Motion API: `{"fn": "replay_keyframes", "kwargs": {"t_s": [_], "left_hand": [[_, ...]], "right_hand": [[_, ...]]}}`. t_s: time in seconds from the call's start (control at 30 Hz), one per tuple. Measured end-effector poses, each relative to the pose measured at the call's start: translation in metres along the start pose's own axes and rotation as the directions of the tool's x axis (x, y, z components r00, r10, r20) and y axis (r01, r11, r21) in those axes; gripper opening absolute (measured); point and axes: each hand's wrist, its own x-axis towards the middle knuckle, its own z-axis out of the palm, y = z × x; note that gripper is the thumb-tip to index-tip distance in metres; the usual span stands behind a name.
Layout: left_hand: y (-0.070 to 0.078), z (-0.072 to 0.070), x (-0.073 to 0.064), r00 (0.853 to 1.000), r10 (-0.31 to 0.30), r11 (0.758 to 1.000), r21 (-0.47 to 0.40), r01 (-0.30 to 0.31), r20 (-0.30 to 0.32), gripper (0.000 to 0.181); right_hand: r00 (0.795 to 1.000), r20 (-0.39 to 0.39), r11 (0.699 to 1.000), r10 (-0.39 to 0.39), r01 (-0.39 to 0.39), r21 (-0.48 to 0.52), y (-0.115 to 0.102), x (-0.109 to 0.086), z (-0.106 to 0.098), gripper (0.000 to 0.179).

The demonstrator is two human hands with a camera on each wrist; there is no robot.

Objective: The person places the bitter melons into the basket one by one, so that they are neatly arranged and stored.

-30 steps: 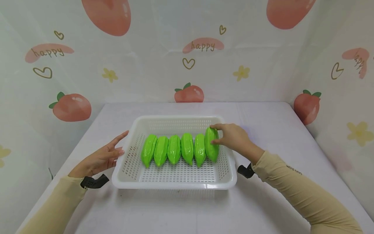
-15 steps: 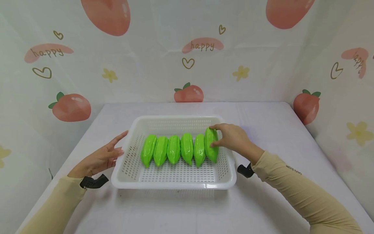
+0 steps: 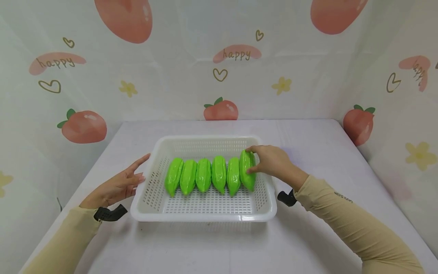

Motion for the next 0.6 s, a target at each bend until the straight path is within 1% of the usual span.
{"fn": "replay_keyframes", "kwargs": {"t_s": [0.2, 0.6], "left_hand": [[0.0002, 0.0002, -0.0003, 1.000, 0.000, 1.000, 0.007, 0.000, 0.000, 0.075], [-0.0003, 0.0003, 0.0009, 1.000, -0.002, 0.999, -0.041, 0.002, 0.002, 0.079]], "right_hand": [[1.000, 0.028, 1.000, -0.012, 0.013, -0.023, -0.0012, 0.0002, -0.0008, 0.083], [1.000, 0.020, 0.999, -0.017, 0.018, -0.028, -0.0012, 0.0006, -0.0004, 0.081]]}}
